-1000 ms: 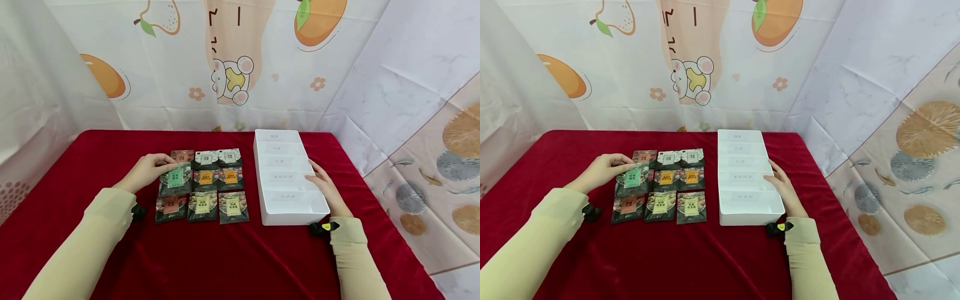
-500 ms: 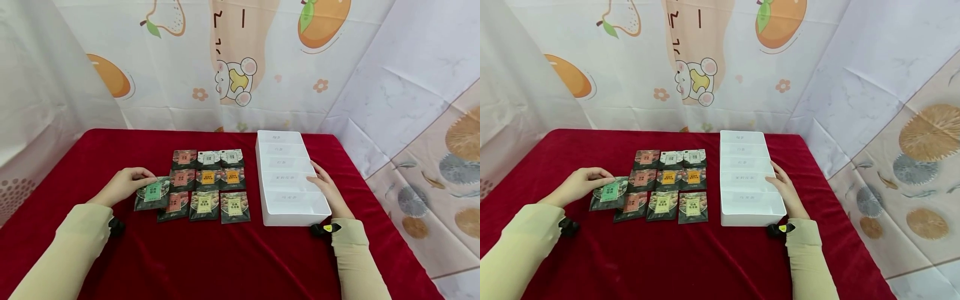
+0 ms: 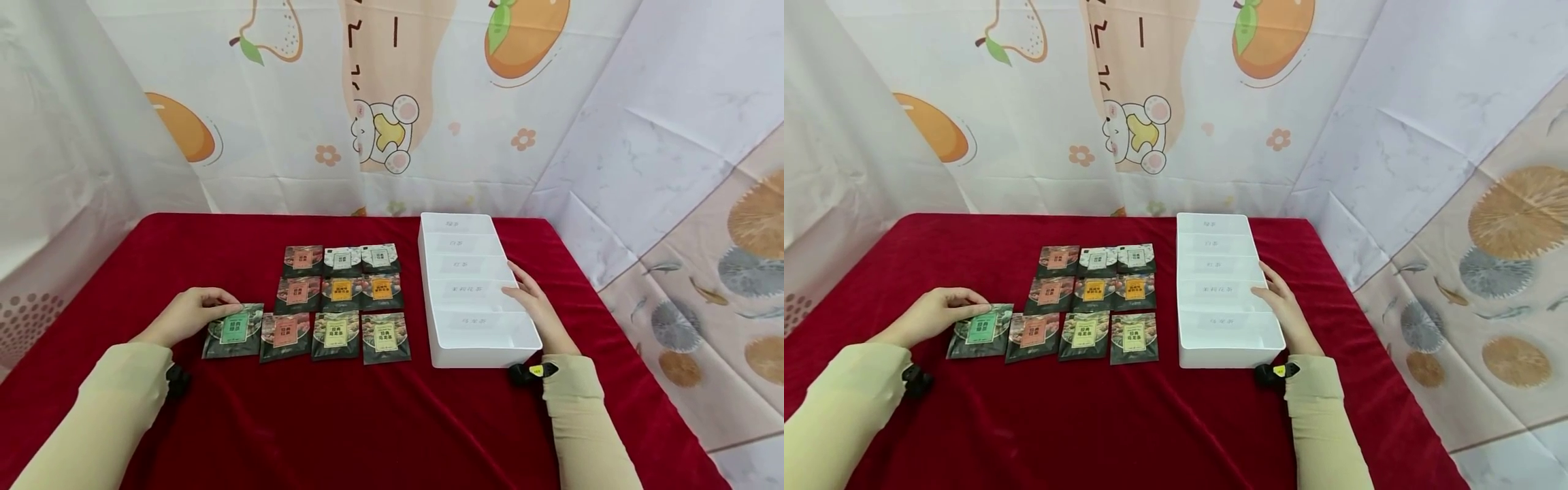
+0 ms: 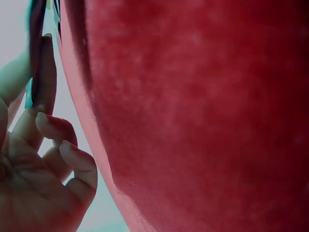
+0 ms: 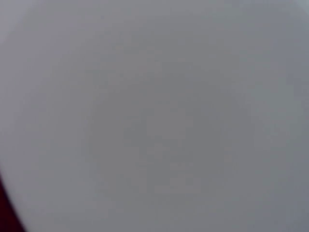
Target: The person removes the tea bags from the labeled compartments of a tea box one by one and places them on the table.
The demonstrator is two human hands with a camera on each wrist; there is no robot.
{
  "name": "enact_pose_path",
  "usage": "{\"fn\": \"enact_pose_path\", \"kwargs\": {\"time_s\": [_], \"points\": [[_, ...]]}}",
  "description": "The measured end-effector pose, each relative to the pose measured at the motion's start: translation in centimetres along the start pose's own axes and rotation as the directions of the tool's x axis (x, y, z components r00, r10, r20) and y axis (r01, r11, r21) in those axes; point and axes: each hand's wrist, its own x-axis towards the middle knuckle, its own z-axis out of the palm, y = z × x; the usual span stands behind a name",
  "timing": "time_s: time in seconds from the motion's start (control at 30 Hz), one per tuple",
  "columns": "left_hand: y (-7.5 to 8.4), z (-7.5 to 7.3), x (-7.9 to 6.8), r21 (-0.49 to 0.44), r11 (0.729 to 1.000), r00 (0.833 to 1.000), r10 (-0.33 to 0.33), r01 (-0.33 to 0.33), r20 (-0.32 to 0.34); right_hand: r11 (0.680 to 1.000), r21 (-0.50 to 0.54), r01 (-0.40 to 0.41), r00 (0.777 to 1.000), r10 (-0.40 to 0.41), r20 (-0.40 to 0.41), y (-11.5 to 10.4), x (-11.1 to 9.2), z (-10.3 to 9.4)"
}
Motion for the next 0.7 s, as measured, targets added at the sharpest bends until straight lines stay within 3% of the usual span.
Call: {"fn": "enact_pose_path", "kwargs": {"time_s": [0.47,0.7], "points": [[0.11,0.53,0.38,0.094,0.996,0.999,-0.017,0.013,0.042,1.0,0.001,0.014,0.999,-0.014,0.032,-0.09,-0.45,-0.06],[0.4,0.28,0.46,0.101,0.995,0.999,-0.017,0.013,0.046,0.995,-0.096,0.011,1.0,-0.011,0.004,-0.9,-0.64,-0.55]]}}
